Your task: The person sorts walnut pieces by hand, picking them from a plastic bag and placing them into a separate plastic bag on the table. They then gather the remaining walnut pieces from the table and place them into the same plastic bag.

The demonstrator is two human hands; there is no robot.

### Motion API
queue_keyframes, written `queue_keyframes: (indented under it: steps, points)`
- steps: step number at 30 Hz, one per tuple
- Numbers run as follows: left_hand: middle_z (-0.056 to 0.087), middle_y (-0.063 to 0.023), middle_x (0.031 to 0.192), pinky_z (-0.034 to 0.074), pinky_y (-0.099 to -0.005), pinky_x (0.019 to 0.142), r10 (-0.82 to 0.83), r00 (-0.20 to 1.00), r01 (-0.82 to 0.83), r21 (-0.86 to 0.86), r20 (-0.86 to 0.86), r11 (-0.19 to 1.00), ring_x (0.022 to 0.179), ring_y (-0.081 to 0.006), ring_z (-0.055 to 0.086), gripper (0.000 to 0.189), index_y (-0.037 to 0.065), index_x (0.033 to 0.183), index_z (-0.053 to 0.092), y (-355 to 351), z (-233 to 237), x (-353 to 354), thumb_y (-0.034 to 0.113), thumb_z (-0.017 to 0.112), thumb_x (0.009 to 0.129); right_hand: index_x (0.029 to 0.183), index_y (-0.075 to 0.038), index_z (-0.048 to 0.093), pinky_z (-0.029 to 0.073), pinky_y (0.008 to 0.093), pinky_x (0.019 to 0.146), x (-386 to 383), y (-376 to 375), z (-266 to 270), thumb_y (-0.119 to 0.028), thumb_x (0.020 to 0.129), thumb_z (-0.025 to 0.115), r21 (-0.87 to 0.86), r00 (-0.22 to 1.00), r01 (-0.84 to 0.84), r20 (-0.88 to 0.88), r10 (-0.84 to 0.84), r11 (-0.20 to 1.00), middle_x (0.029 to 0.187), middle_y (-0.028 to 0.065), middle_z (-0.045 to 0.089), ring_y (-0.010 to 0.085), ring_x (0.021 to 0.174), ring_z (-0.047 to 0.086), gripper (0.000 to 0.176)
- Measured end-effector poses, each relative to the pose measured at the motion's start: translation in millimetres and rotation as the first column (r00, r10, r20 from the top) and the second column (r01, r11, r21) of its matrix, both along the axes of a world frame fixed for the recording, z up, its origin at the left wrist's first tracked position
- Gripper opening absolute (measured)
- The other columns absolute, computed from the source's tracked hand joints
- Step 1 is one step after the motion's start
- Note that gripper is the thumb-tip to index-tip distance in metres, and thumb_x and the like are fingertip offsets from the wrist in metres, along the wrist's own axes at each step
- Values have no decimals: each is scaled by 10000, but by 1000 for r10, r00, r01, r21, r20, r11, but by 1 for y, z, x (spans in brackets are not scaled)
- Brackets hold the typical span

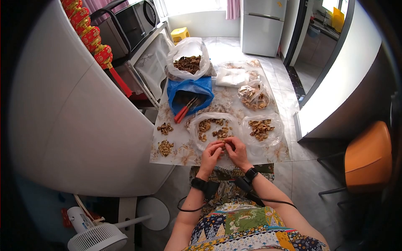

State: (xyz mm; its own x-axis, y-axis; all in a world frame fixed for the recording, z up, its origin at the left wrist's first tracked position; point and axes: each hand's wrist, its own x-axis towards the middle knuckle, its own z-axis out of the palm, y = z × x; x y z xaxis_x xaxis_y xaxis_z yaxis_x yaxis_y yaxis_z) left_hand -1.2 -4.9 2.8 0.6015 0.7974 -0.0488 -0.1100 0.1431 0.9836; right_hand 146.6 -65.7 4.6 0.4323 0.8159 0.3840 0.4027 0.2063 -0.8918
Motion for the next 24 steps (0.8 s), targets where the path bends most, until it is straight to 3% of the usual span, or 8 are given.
queue_keyframes:
  steps: [5, 11, 24]
  points:
    - [641, -41, 1277, 563, -251, 773, 39, 999, -37, -108, 14, 993, 962, -122, 683, 213, 6, 1196, 681, 2, -4, -1, 106, 595, 1029, 1019, -6, 672, 519, 302, 692, 2, -1, -3, -18, 923, 662, -77, 1000, -1, 17, 2, 997, 921, 106, 677, 188, 765, 652, 97]
    - [712, -42, 1081, 574, -255, 747, 62, 998, -61, -121, 6, 991, 899, -126, 699, 184, 16, 1173, 672, 5, -8, 1, 99, 603, 1024, 1034, 3, 699, 531, 308, 686, 1, 0, 3, -20, 871, 695, -31, 997, -25, 77, 27, 999, 929, 109, 657, 219, 776, 669, 165]
    - [710, -42, 1081, 576, -249, 734, 104, 994, -99, -139, 29, 985, 931, -128, 705, 192, 13, 1180, 663, 2, -7, 0, 101, 605, 1020, 1001, -1, 725, 521, 296, 663, 1, 1, -5, -39, 879, 708, -52, 989, -5, 146, 12, 999, 959, 94, 651, 190, 748, 654, 129]
